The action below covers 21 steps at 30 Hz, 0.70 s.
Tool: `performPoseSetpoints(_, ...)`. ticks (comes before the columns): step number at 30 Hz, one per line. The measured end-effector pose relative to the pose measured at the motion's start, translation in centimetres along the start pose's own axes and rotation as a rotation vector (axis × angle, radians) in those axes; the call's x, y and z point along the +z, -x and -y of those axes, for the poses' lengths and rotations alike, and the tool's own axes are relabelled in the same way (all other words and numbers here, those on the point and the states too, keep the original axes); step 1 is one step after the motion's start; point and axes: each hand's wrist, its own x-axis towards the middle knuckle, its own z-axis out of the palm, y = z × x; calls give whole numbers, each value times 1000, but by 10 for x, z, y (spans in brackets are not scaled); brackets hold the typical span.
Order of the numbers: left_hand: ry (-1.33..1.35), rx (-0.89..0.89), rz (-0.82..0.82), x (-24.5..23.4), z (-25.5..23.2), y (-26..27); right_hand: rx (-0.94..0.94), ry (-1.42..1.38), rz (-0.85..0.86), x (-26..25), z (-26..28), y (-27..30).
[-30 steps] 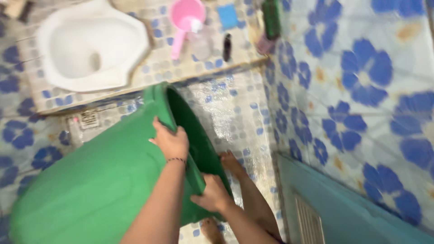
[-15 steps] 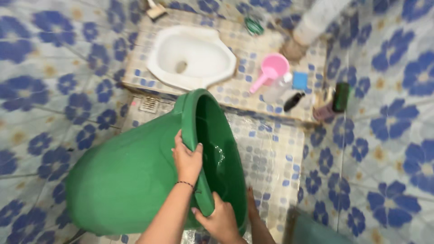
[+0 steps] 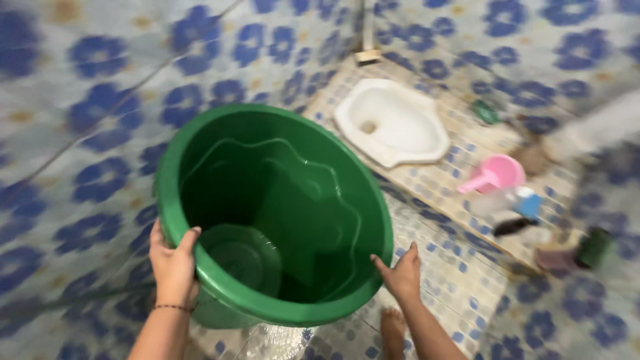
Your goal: The person picks up a green bucket, pours out some water, and places it back on the floor. They then use a pink scoop to fill the bucket with water from a wall tap and add liquid from a blue bottle. Finally, they pick up a blue sponge and a green brush.
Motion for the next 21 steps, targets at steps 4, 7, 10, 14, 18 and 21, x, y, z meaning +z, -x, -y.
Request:
performPoseSetpoints(4, -95, 17, -167, -86, 4, 22, 205, -388, 142, 70, 28, -8)
performPoseSetpoints(7, -41, -34, -280, -121, 20, 50, 436, -342, 214, 98, 39, -25)
performPoseSetpoints(10, -40, -148, -345, -144, 38, 86, 272, -733, 348, 95, 32, -32)
performPoseSetpoints(14, 18, -133, -431, -158, 46, 124, 241, -745, 371, 95, 35, -26)
performPoseSetpoints(18, 163, -124, -438, -155, 60, 145, 235, -762, 340, 86, 27, -23)
performPoseSetpoints(21, 163, -232, -481, -151, 76, 158, 132, -776, 314, 75, 22, -30)
